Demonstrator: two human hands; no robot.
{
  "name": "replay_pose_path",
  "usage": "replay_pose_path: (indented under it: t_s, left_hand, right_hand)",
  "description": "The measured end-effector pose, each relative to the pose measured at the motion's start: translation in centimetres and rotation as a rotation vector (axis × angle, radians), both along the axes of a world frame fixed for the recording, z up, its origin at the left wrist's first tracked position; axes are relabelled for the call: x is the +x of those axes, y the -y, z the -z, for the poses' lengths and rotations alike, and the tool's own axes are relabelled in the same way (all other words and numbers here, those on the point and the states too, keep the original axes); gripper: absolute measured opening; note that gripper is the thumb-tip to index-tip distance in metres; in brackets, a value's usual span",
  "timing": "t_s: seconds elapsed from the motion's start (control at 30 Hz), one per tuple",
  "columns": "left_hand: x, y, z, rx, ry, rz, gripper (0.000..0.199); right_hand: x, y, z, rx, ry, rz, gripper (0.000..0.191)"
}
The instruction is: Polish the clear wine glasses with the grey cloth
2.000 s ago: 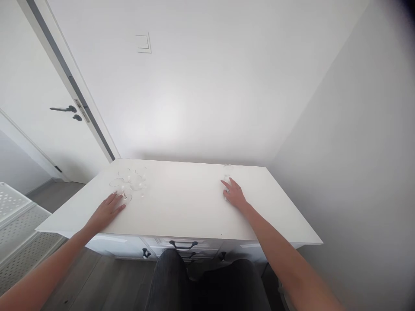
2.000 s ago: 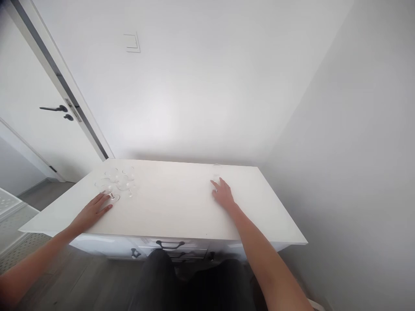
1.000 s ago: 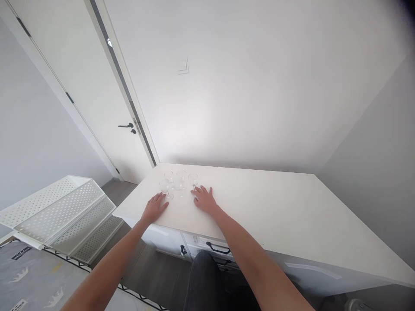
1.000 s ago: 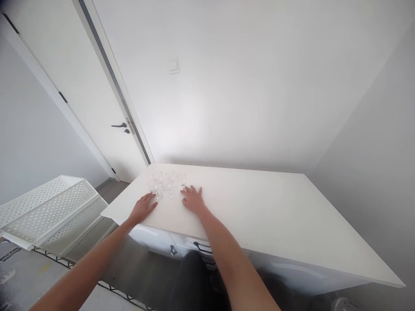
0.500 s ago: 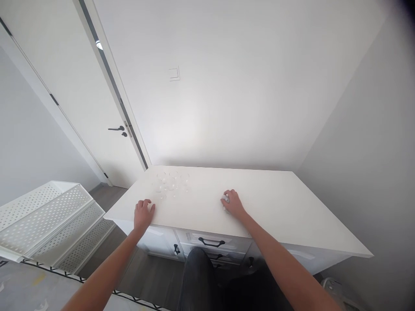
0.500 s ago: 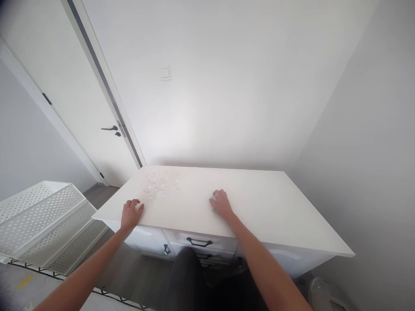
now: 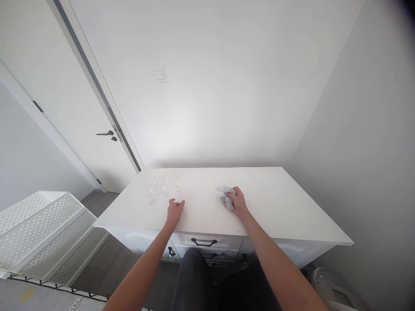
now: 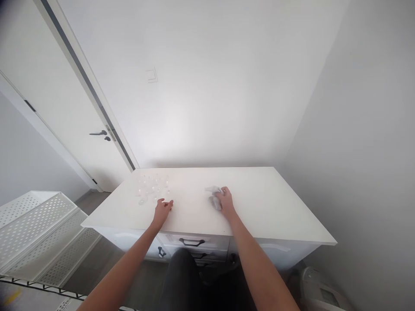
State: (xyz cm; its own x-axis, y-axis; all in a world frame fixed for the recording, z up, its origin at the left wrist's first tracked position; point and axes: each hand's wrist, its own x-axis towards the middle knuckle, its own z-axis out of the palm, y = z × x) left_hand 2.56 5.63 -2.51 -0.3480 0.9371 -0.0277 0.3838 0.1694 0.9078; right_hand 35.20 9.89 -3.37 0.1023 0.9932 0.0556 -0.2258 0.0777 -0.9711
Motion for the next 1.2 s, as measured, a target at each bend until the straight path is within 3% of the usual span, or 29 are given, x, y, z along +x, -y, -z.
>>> replay_pose_path:
  t_s: [0.13,0.4,0.47,0.63,0.8,0.93,1.1,1.2]
  left_hand:
    - [2.0,-2.8,0.2,0.013,0.071,-0.035,0.090]
    - [3.3,-4.7,-1.0,0.111,0.355,0.032,0.126]
    - [3.3,-5.5,-1.1,0.154,0.454,0.094,0.116]
    - [4.5,-8.3,-0.3,0.279,0.587,0.186,0.066]
    - [9.3,-11.5,0.7,0.279,0.598,0.307,0.071]
    - [12.9,-13.8,0.7,0.192,0.521,0.517,0.062]
    - [13.6,-15.5,1.0,0.265,0.490,0.567,0.044]
    - [13.2,-15.9,1.4,0.275,0.424,0.519,0.040]
  right_hand:
    - [-0.4,-0.2,0.3,0.061,0.168,-0.073,0.048]
    - [0.1,-1.0,0.9,0.094,0.244,-0.148,0.029]
    - [0.3,-1.0,0.8,0.096,0.237,-0.174,0.029]
    - [0.6,-1.5,0.8,0.065,0.157,-0.136,0.026]
    - [0.3,-4.1,1.7,0.044,0.171,-0.078,0.033]
    - [-1.1,-7.2,1.9,0.077,0.146,-0.044,0.037]
    - [-2.9,-10.4,1.3,0.139,-0.004,-0.122,0.056]
    - [-3.2,-11.3,0.7,0.206,-0.017,-0.184,0.053]
